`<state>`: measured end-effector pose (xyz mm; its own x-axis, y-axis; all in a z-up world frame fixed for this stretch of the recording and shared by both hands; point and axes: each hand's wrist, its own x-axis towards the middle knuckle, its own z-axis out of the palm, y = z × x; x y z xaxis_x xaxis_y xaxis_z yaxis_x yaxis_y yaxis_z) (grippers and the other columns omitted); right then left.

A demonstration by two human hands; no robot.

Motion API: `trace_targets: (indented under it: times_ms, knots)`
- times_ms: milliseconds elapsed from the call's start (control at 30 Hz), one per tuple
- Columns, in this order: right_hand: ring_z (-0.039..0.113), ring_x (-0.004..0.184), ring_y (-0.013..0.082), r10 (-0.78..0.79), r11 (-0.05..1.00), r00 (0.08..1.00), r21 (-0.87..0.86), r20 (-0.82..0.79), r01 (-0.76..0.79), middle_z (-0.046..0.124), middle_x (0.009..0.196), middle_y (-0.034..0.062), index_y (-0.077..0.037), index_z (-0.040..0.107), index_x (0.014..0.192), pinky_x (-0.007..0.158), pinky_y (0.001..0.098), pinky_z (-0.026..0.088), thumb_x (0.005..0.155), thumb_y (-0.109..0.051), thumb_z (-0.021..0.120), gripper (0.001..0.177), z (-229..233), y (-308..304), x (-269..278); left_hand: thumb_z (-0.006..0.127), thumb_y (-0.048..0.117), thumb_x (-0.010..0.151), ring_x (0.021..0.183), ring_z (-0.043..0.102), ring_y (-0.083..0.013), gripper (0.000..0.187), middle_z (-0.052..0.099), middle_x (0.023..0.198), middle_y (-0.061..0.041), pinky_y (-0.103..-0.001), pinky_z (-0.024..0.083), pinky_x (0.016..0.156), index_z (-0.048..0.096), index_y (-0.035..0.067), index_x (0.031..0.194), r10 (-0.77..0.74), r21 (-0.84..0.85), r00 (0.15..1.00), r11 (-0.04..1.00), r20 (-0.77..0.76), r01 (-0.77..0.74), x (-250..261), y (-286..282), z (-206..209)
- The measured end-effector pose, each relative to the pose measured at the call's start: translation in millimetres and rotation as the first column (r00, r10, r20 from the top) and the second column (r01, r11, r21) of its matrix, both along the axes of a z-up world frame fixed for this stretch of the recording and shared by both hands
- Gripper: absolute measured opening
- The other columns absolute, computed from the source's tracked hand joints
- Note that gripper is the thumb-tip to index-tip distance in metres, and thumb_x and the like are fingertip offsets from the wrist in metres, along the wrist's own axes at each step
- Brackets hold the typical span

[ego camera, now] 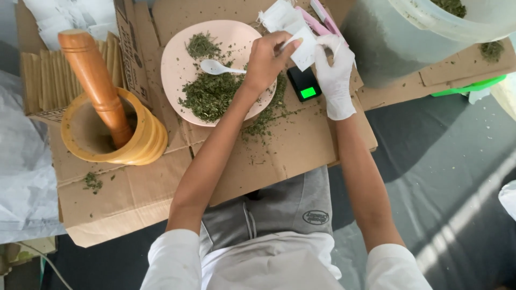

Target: The person fills small white bags with dried green leaves using a spoon, weighs each bag on a digital scale, and organizes them in a container.

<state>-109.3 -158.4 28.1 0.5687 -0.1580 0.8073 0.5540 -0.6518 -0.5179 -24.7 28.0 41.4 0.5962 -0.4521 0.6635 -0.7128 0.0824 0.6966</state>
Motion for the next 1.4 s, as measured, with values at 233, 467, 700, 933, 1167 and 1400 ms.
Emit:
trace_targets:
  times_ms: [233,467,700,933,1167,1400]
  knots:
    - [0.069,0.102,0.0175,0.421,0.866,0.875,0.394,-0.24,-0.308,0.065,0.141,0.012,-0.004,0.067,0.134,0.091,0.0318,0.06,0.111,-0.019,0.072,0.028,23,45,13,0.067,0.023,0.111,0.081,0.062,-0.0161,0.021,0.071,0.09,-0.005,-0.032,0.049,0.069,0.072,0.008,0.098,0.119,-0.097,0.992,0.989,0.028,-0.116,-7,66,32]
    - [0.06,0.082,0.0023,0.517,0.78,0.735,0.596,-0.439,-0.193,0.077,0.118,-0.0024,-0.016,0.071,0.125,0.073,0.0199,0.053,0.101,-0.011,0.072,0.025,59,126,20,0.07,0.011,0.11,0.077,0.056,-0.0083,0.008,0.071,0.092,0.0,-0.025,0.045,0.066,0.075,0.007,0.115,0.182,-0.237,0.957,0.943,-0.226,-0.235,4,114,16]
    - [0.062,0.135,0.0211,0.545,0.794,0.798,0.465,-0.258,-0.392,0.067,0.136,0.0076,-0.01,0.062,0.134,0.118,0.0368,0.049,0.103,-0.017,0.075,0.034,20,139,73,0.057,0.009,0.114,0.077,0.053,-0.0078,0.009,0.067,0.096,0.0,-0.025,0.046,0.067,0.065,0.009,0.118,0.207,-0.265,0.955,0.928,-0.214,-0.26,7,136,9]
    - [0.069,0.107,0.0137,0.431,0.836,0.84,0.497,-0.329,-0.234,0.073,0.11,0.0018,-0.012,0.069,0.111,0.1,0.0287,0.055,0.1,-0.004,0.076,0.015,10,139,65,0.056,0.025,0.114,0.087,0.058,-0.0126,0.015,0.062,0.101,-0.002,-0.027,0.049,0.075,0.062,0.011,0.113,0.166,-0.206,0.967,0.957,-0.191,-0.205,11,145,0]
    - [0.064,0.095,0.0096,0.318,0.872,0.881,0.472,-0.351,-0.126,0.072,0.088,0.0031,-0.014,0.067,0.099,0.096,0.0363,0.054,0.096,-0.001,0.083,0.02,35,147,42,0.081,0.016,0.108,0.129,0.072,-0.0419,0.056,0.073,0.139,-0.021,-0.062,0.053,0.111,0.052,0.01,0.156,0.212,-0.019,0.973,0.976,-0.096,-0.215,-8,158,31]
    - [0.068,0.09,0.0219,0.353,0.935,0.92,0.104,-0.17,-0.34,0.073,0.094,0.0076,-0.009,0.08,0.107,0.087,0.0379,0.052,0.103,0.002,0.079,0.012,19,137,52,0.083,0.02,0.104,0.122,0.074,-0.037,0.033,0.078,0.125,-0.01,-0.058,0.055,0.107,0.075,0.017,0.136,0.228,0.084,0.969,0.968,0.097,-0.237,18,149,-9]
